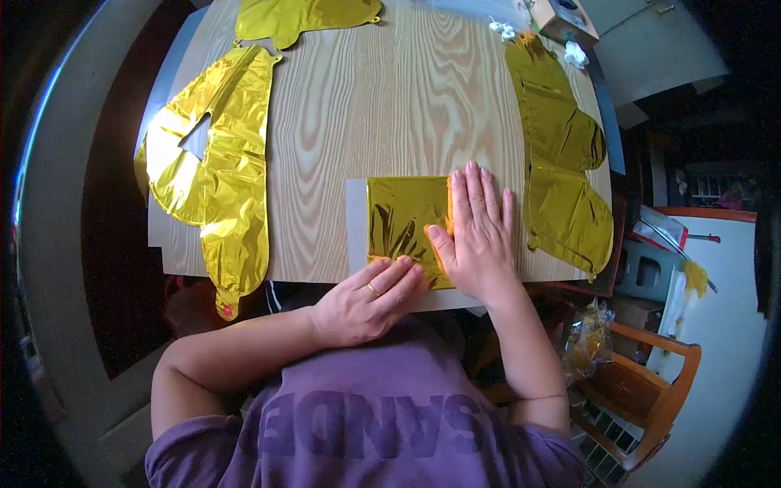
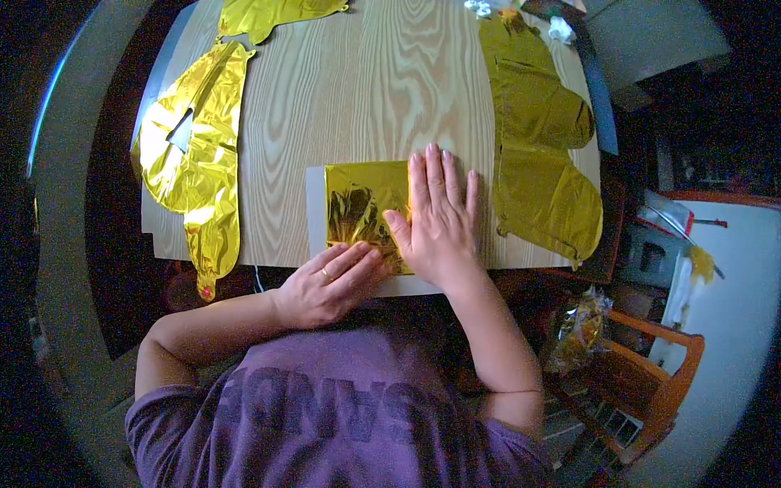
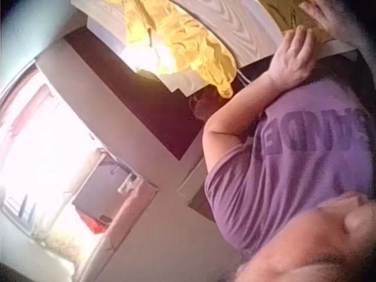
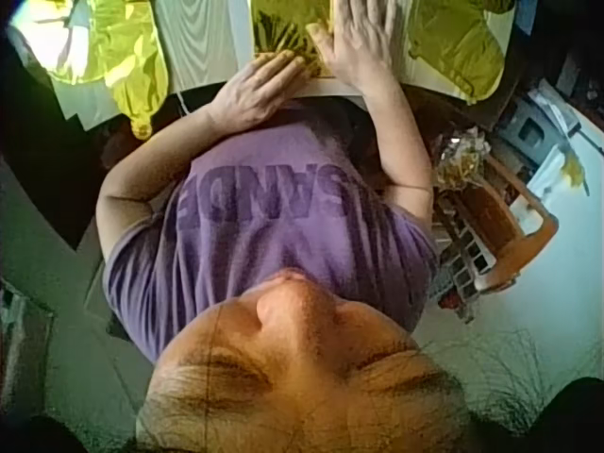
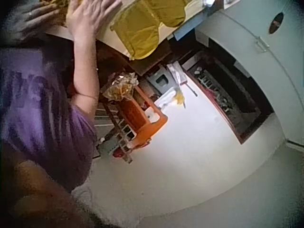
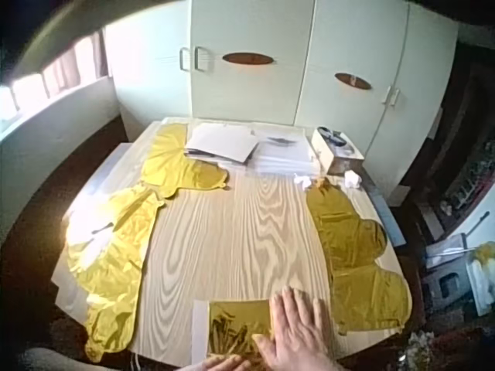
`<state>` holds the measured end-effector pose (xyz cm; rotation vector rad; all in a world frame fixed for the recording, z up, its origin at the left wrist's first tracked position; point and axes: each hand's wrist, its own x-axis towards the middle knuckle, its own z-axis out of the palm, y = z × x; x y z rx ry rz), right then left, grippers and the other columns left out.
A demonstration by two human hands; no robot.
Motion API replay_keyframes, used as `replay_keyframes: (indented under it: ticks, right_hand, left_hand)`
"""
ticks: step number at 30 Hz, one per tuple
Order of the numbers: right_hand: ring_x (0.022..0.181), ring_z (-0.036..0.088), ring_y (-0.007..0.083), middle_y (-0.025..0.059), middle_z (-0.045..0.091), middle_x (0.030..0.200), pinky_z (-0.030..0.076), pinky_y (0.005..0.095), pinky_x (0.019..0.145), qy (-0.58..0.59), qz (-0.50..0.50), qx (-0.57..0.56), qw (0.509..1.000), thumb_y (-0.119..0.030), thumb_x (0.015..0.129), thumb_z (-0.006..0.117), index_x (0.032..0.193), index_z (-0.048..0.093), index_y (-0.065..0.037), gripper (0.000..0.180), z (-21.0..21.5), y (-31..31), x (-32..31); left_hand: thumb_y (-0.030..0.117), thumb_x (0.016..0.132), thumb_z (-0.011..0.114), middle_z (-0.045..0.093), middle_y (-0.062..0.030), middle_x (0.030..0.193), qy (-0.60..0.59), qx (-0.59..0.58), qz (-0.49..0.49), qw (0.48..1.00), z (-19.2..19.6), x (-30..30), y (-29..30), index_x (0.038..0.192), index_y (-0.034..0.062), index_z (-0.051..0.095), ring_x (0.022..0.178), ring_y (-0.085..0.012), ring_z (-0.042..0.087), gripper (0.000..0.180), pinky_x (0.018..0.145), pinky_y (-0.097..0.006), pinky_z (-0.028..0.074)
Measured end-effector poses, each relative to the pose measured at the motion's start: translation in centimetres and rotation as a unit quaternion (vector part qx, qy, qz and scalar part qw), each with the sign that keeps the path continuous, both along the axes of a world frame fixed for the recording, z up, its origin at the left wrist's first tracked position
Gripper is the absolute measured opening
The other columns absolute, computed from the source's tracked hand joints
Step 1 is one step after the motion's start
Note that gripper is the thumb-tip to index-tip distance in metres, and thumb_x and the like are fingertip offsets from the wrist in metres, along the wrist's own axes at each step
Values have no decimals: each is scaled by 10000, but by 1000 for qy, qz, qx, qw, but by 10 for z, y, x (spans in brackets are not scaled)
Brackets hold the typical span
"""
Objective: Folding gold foil balloons into a square shape over white backing sheets.
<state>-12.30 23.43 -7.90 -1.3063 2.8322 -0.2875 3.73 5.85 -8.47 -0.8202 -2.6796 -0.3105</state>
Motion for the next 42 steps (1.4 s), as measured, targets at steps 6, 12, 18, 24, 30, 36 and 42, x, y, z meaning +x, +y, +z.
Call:
replay_keyframes:
  ticks: [6,12,18,24,30,36,42]
  right_hand:
    - [1517,214,403,237,232,1635,113,624,1203,3,1,4,1000,-509,1000,454,1567,260,15,796,-1,0,1]
    - [1514,216,410,238,229,1636,116,618,1206,4,2,8,1000,-516,1003,446,1566,262,17,796,0,0,1]
    - [1508,231,413,242,246,1629,124,617,1206,9,2,9,1000,-517,1004,440,1559,278,20,789,1,0,1]
    - [1520,206,397,236,222,1639,111,611,1211,-4,-4,33,999,-502,994,468,1567,267,8,793,2,-3,0]
    - [1515,204,416,236,216,1640,97,629,1206,-11,-3,2,1000,-478,975,513,1571,248,8,813,4,-2,0]
    - [1497,219,453,234,239,1632,104,651,1193,-18,-19,9,1000,-494,971,521,1563,295,-8,799,9,-4,2]
    - [1498,210,462,235,228,1637,95,672,1184,-10,-27,9,1000,-528,961,527,1580,285,-56,815,8,-2,2]
  left_hand:
    - [194,735,645,632,-166,1245,15,41,-8,999,4,11,-17,1152,-21,707,1157,-310,616,473,970,-421,535]
    - [157,661,655,668,-160,1160,34,63,-10,997,2,23,-37,1089,-30,722,1084,-300,644,472,904,-408,560]
    - [237,761,733,658,-129,1123,-72,169,-7,983,30,16,-49,1009,-6,711,1066,-292,638,348,978,-448,509]
    - [428,898,643,533,-239,1387,-92,209,126,965,54,-47,-1,1355,-62,533,1326,-386,487,679,1143,-515,332]
    - [674,943,454,300,-303,1587,-96,58,280,954,3,-64,6,1501,-111,323,1515,-407,240,972,1232,-529,123]
    - [723,945,382,305,-297,1588,-128,0,290,948,6,-43,-11,1504,-107,325,1517,-404,245,1002,1230,-534,94]
    - [723,946,383,300,-292,1591,-141,-4,293,945,11,-44,-9,1502,-105,329,1521,-407,230,999,1226,-553,85]
